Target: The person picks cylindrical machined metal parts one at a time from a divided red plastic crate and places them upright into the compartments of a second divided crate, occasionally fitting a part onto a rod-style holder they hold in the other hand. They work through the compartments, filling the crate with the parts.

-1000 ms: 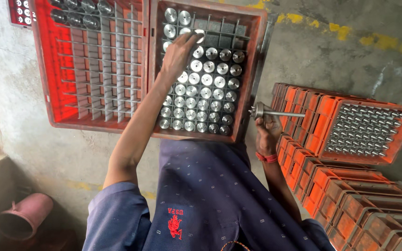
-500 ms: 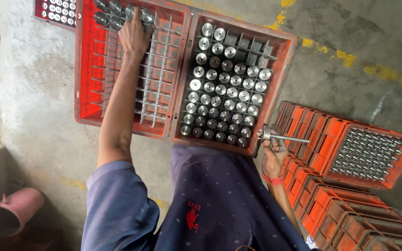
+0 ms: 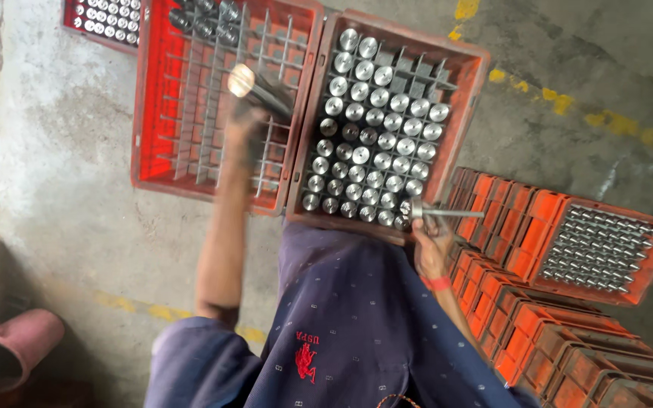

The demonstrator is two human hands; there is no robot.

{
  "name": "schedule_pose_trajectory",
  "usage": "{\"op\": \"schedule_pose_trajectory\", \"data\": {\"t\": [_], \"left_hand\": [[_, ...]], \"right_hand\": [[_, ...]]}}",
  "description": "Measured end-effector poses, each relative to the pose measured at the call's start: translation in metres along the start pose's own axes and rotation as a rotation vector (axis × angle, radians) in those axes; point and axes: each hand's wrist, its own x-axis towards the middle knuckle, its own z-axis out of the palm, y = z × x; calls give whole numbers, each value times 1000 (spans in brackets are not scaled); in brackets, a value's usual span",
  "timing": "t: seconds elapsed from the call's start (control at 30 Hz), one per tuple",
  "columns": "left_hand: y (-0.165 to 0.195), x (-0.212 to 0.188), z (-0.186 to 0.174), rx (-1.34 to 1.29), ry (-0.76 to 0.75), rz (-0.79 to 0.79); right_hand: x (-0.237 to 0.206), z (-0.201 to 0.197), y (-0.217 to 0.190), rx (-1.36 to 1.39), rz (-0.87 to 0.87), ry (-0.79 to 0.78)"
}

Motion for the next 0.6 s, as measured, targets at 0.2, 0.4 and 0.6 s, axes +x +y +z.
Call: {"op": "schedule_pose_trajectory", "data": {"t": [0.2,0.4,0.6], "left_hand": [[-82,-117,63,805,-102,-114],[-70,-169,103,1216,-275,-302],[-62,-169,114,1235,-478,-334]], "right_hand": [[13,40,-10,-127,-76,-274],[-12,57,-45,-164,-23,-473],[-15,39,-43,-237,-74,-627]]}}
